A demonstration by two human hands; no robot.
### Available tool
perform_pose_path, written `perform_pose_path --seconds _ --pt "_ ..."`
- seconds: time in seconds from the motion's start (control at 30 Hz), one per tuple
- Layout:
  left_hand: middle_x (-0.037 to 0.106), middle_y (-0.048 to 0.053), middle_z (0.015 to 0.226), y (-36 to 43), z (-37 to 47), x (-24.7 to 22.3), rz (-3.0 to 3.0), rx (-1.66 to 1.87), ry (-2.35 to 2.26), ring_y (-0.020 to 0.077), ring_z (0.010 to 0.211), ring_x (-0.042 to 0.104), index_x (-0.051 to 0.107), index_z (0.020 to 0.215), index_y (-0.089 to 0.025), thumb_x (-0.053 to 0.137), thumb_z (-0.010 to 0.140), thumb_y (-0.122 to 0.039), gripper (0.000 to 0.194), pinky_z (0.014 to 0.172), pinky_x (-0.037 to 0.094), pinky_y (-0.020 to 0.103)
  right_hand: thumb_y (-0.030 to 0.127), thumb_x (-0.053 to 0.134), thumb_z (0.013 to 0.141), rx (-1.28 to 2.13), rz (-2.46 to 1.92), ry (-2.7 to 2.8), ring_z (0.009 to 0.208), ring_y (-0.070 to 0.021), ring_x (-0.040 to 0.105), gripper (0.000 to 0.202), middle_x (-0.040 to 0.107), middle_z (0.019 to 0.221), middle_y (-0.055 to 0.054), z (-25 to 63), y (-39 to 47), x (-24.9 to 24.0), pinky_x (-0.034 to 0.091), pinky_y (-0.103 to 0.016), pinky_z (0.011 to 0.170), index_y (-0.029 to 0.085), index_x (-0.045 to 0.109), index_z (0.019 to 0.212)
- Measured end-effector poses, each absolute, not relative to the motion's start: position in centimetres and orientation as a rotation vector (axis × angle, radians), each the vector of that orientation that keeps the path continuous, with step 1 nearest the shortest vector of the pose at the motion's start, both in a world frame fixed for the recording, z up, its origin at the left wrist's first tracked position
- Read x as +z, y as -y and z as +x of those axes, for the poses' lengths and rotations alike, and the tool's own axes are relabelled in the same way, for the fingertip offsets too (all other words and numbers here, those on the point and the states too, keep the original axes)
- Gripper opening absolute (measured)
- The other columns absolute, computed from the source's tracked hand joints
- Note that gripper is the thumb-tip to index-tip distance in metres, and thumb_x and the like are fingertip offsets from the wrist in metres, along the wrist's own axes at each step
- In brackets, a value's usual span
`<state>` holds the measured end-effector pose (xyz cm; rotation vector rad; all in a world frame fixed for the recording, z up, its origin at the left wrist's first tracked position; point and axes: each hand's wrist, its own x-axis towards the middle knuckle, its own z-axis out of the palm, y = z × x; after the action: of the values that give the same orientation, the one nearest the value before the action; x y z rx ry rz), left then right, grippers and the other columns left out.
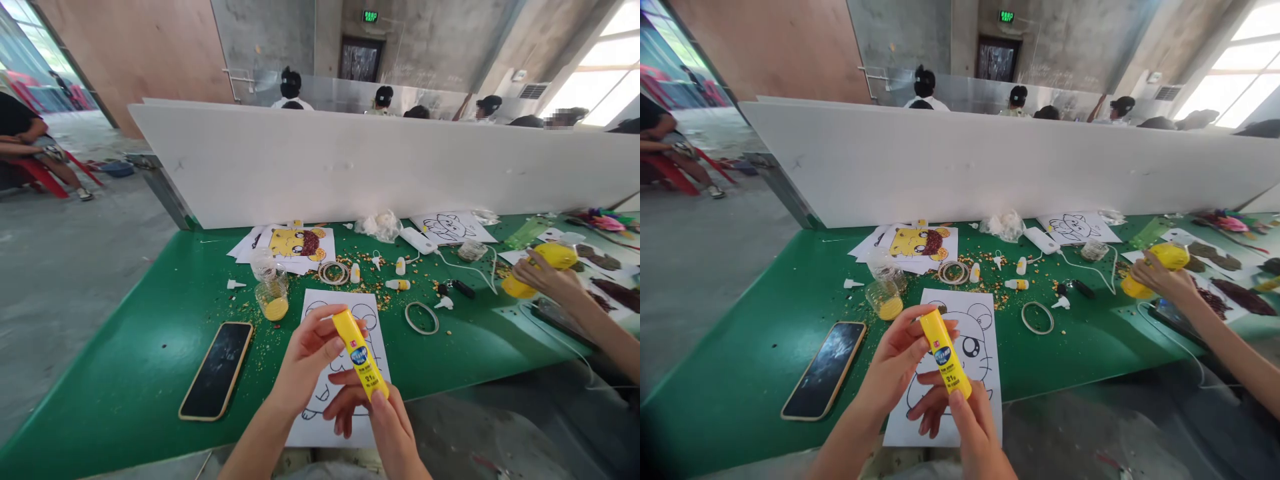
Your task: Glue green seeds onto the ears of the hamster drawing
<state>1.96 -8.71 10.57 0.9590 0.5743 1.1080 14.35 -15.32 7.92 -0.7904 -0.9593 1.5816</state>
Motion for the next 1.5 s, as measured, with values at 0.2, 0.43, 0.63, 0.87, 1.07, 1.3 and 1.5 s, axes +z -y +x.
perform_pose_path --seconds 0.2,0.43,0.63,0.87,1.07,1.3,1.5 --pt "0.067 0.006 0.098 8.7 2.2 11.0 0.931 1.122 -0.536 0.0212 0.092 0.064 0.055 0.108 -0.023 0.062 0.08 -0.023 0.029 0.08 0.049 0.032 0.059 0.034 0.086 1.614 -0.791 0.986 0.058 -0.018 0.06 0.059 0.07 0.077 -0.015 13.9 15.5 7.1 0.044 -0.03 0.051 0.011 0.063 0.103" --pt "0.067 0.008 0.095 8.3 2.3 10.7 0.946 1.099 -0.619 0.0193 0.085 0.065 0.054 0.112 -0.022 0.061 0.081 -0.025 0.032 0.075 0.049 0.03 0.057 0.039 0.085 1.597 -0.831 1.052 0.06 -0.0168 0.059 0.055 0.069 0.078 -0.013 13.8 15.3 7.0 0.044 -0.028 0.052 0.012 0.062 0.106" --pt "0.068 0.008 0.096 8.2 2.3 10.7 0.92 1.085 -0.622 0.0193 0.085 0.065 0.055 0.113 -0.022 0.06 0.081 -0.026 0.032 0.075 0.049 0.029 0.056 0.041 0.085 1.564 -0.855 1.055 0.061 -0.0164 0.059 0.053 0.069 0.076 -0.012 13.9 15.4 6.8 0.044 -0.028 0.053 0.012 0.062 0.106" --pt "0.068 0.007 0.095 8.1 2.5 10.6 0.903 1.078 -0.606 0.0192 0.085 0.065 0.055 0.112 -0.021 0.061 0.081 -0.026 0.032 0.077 0.049 0.029 0.052 0.043 0.086 1.574 -0.835 1.067 0.057 -0.015 0.058 0.048 0.068 0.071 -0.01 14.0 15.2 7.0 0.042 -0.027 0.051 0.011 0.061 0.103" --pt "0.067 0.008 0.097 7.7 1.7 10.0 0.984 1.076 -0.649 0.021 0.092 0.062 0.051 0.116 -0.021 0.064 0.079 -0.026 0.04 0.081 0.048 0.032 0.046 0.046 0.086 1.447 -0.938 0.995 0.056 -0.0159 0.058 0.038 0.066 0.067 -0.008 15.4 14.3 7.4 0.044 -0.027 0.05 0.013 0.062 0.091" --pt "0.064 0.003 0.087 8.4 1.5 10.4 1.547 0.856 -0.997 0.0162 0.079 0.059 0.054 0.096 -0.019 0.064 0.078 -0.034 0.025 0.064 0.044 0.023 0.041 0.061 0.077 1.271 -0.942 0.705 0.052 -0.0108 0.049 0.024 0.056 0.061 0.0 17.0 12.4 6.7 0.04 -0.022 0.044 0.017 0.058 0.078" --pt "0.059 0.002 0.09 9.1 2.7 10.0 2.057 0.652 -1.016 0.0165 0.08 0.053 0.047 0.099 -0.02 0.049 0.088 -0.033 0.018 0.069 0.04 0.027 0.043 0.061 0.076 1.252 -0.976 0.632 0.042 -0.0035 0.026 0.025 0.037 0.055 0.007 16.8 11.3 6.7 0.025 -0.017 0.04 0.019 0.056 0.076"
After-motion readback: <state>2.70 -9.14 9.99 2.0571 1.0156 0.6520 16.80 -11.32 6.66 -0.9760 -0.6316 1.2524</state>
